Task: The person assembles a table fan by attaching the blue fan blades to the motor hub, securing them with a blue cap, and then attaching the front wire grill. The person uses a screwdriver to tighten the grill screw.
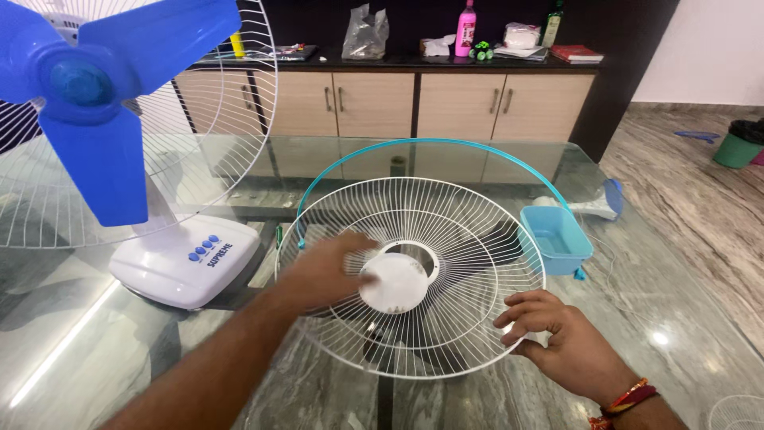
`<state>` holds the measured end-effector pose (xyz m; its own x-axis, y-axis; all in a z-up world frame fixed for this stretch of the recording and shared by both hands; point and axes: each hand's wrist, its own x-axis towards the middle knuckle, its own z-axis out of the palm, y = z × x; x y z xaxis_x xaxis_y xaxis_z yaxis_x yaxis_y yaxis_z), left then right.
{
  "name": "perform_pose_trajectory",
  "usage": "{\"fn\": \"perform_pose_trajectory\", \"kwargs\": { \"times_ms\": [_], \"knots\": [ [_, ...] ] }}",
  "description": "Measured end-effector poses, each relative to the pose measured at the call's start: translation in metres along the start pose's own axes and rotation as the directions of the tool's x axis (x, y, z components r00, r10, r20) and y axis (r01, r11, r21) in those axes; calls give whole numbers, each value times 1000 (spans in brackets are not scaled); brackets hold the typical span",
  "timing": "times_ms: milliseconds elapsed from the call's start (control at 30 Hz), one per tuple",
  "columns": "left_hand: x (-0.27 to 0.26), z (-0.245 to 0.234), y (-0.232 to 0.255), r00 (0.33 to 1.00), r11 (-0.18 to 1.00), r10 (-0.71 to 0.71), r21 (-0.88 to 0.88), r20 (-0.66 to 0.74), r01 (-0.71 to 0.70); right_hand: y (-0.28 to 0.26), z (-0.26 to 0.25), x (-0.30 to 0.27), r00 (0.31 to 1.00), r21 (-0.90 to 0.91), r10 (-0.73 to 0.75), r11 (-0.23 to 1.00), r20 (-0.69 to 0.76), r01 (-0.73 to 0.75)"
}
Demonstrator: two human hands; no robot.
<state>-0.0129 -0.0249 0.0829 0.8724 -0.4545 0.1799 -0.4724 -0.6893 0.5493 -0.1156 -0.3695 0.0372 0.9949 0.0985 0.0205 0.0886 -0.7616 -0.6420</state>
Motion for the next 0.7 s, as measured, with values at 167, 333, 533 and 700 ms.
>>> {"fn": "perform_pose_trajectory", "kwargs": {
  "times_ms": [167,333,533,700],
  "knots": [
    [9,31,32,940,905,3,398,342,-148,5,-13,-8,986,55,-164,985,21,163],
    [14,38,31,943,936,-94,352,318,-26,2,-23,0,994,39,-93,995,-60,95],
    [24,40,26,969,962,3,264,248,-70,-36,-19,20,995,-86,-77,994,-70,71],
    [34,40,27,995,981,78,174,56,-86,-64,-8,26,958,-275,273,931,90,-240]
  ]
}}
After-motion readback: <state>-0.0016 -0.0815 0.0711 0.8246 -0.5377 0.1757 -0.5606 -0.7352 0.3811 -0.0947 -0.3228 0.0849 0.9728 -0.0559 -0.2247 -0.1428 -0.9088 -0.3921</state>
